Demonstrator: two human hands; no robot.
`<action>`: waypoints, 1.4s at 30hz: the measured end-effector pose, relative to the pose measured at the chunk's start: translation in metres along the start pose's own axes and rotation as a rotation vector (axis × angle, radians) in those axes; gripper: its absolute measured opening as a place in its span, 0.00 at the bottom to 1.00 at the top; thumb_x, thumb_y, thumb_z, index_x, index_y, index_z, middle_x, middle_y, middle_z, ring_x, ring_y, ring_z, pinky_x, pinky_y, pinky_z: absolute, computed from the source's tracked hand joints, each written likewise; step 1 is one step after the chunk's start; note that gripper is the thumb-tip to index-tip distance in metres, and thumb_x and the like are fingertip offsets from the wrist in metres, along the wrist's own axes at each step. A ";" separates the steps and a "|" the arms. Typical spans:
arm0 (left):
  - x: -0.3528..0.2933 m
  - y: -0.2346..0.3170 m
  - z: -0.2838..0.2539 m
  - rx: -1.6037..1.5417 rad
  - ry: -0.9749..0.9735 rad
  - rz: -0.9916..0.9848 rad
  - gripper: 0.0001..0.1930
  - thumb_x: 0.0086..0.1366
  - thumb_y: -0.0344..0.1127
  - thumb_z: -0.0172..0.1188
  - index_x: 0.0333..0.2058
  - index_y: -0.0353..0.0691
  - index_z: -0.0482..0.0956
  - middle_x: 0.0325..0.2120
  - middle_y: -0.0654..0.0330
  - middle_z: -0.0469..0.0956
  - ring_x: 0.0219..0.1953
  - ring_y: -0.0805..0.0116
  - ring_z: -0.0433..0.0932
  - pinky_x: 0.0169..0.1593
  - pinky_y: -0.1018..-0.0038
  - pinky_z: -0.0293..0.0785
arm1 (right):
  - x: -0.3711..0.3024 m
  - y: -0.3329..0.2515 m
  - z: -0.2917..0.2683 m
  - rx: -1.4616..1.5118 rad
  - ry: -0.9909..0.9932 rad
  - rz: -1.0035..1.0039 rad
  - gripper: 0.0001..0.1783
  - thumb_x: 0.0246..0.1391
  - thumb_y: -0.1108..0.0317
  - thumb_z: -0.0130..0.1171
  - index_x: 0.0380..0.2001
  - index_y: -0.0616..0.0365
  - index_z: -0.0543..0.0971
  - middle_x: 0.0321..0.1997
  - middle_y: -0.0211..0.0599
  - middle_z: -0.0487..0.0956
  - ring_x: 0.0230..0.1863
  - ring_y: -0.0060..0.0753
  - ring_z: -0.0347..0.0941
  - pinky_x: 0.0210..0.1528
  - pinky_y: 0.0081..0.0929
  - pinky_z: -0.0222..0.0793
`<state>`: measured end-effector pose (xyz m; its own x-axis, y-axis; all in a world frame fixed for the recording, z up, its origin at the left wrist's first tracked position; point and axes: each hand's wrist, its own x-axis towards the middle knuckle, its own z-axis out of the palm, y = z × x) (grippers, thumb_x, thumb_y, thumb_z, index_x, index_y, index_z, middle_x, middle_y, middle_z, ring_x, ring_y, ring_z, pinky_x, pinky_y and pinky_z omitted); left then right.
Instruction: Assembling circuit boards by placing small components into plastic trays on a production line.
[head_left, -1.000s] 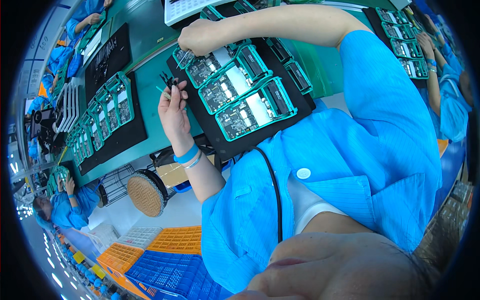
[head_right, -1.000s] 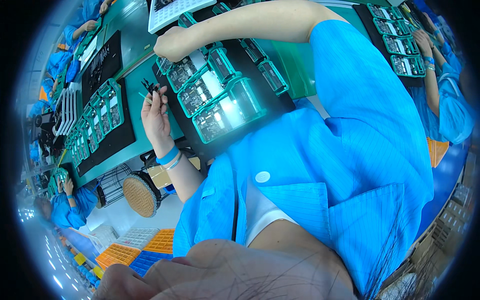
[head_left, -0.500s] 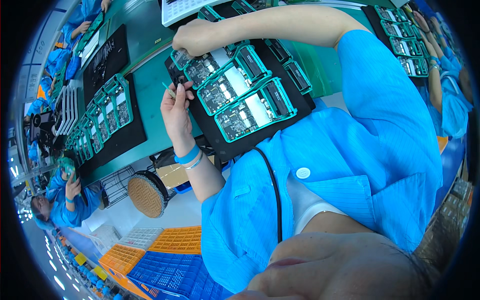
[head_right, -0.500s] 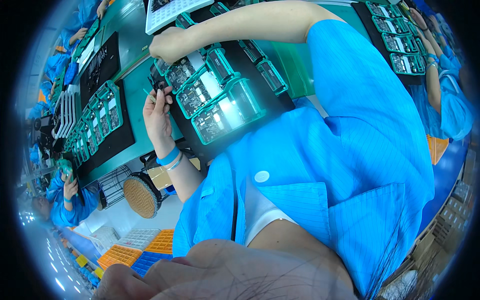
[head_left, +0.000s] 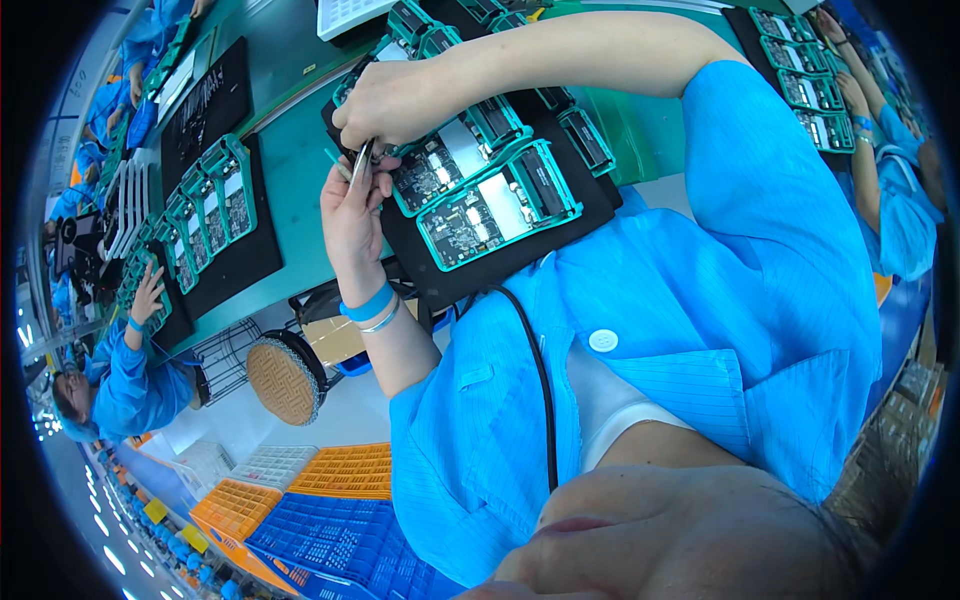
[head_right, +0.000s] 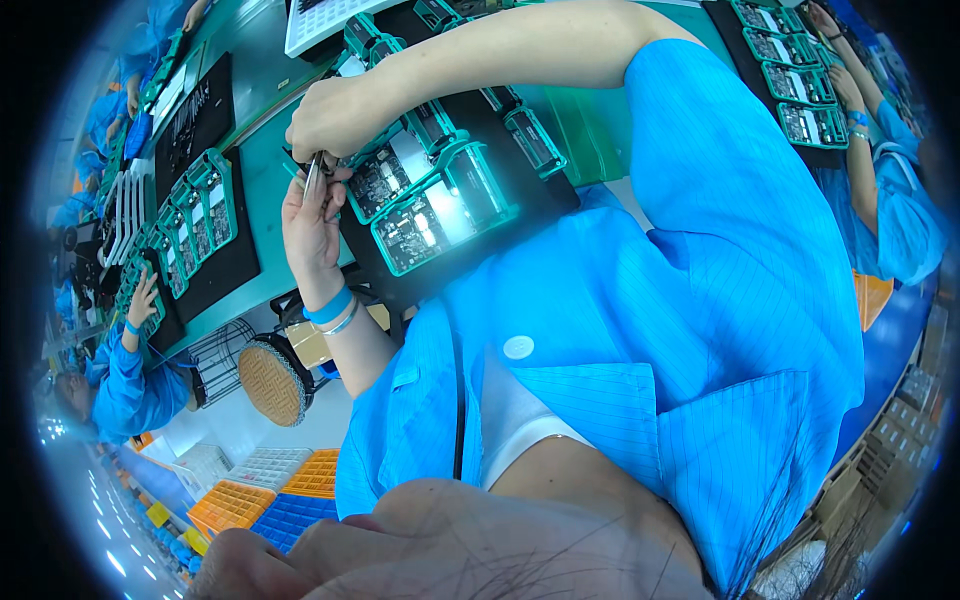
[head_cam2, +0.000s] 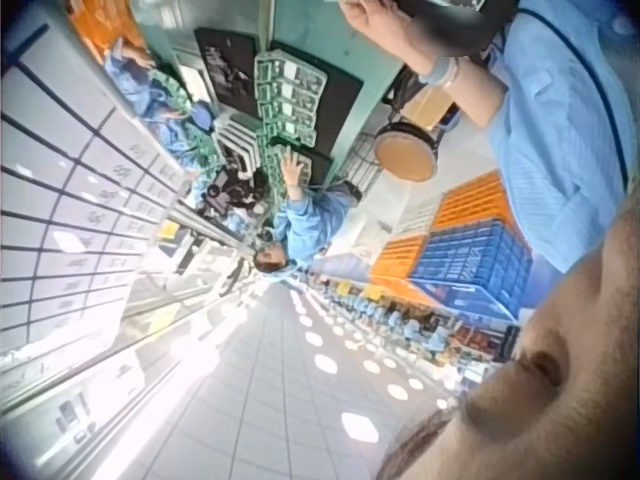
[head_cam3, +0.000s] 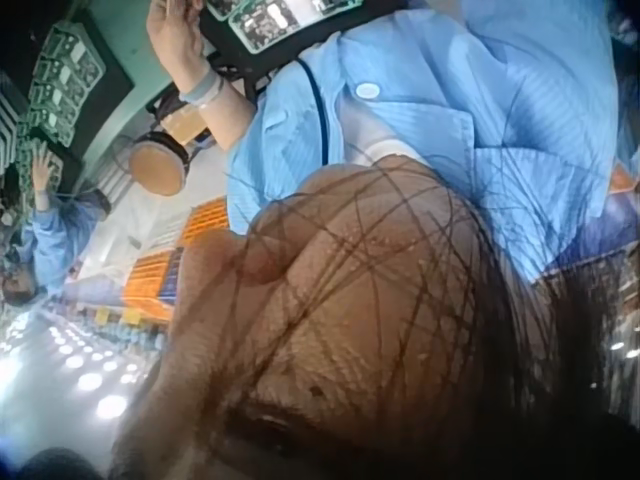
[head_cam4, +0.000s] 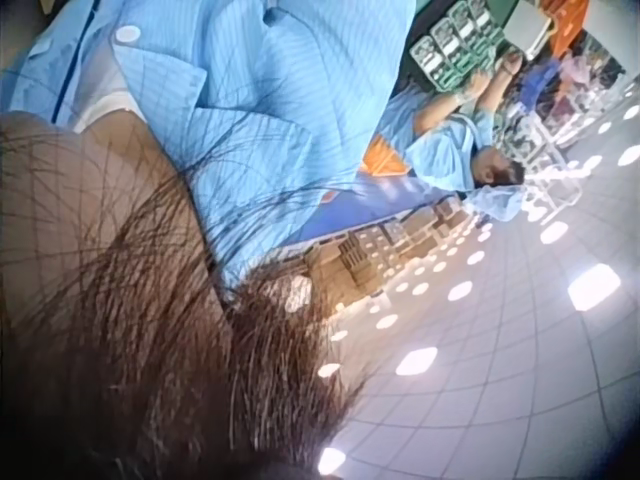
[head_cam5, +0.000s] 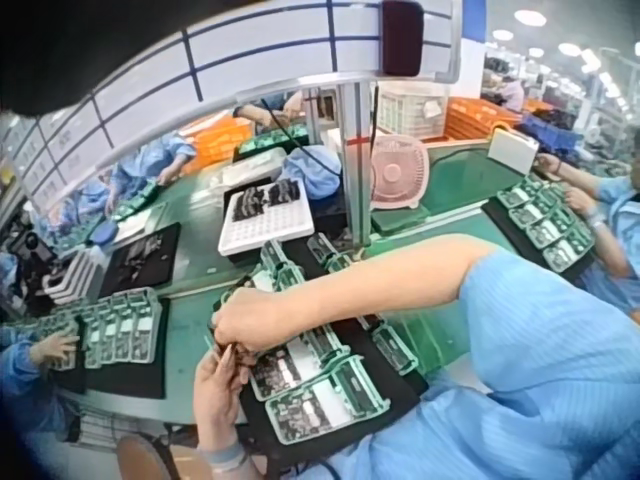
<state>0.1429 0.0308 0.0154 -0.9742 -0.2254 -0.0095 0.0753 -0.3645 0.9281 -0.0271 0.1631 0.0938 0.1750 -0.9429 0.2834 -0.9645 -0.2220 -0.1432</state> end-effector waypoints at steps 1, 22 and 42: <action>0.000 -0.001 0.002 -0.002 -0.004 -0.001 0.12 0.77 0.32 0.54 0.51 0.31 0.75 0.41 0.48 0.84 0.32 0.76 0.76 0.33 0.86 0.69 | 0.000 -0.002 -0.003 -0.002 -0.001 0.004 0.08 0.46 0.70 0.68 0.31 0.59 0.82 0.32 0.36 0.78 0.33 0.45 0.81 0.34 0.42 0.75; -0.058 0.012 0.020 0.951 0.406 0.229 0.09 0.75 0.30 0.53 0.49 0.31 0.74 0.29 0.56 0.83 0.26 0.73 0.78 0.35 0.75 0.72 | -0.017 -0.019 -0.011 0.024 -0.259 0.444 0.06 0.48 0.74 0.68 0.30 0.62 0.82 0.31 0.48 0.83 0.37 0.51 0.83 0.37 0.44 0.77; -0.085 -0.005 0.055 1.147 0.250 0.445 0.12 0.62 0.21 0.65 0.44 0.38 0.85 0.33 0.55 0.76 0.38 0.61 0.77 0.40 0.69 0.74 | -0.012 -0.018 -0.001 0.006 -0.309 0.374 0.10 0.44 0.80 0.60 0.33 0.67 0.83 0.36 0.56 0.83 0.39 0.57 0.83 0.37 0.48 0.79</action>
<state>0.2135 0.1017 0.0319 -0.8356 -0.3377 0.4333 0.0362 0.7532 0.6568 -0.0117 0.1782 0.0937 -0.1324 -0.9877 -0.0836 -0.9713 0.1461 -0.1876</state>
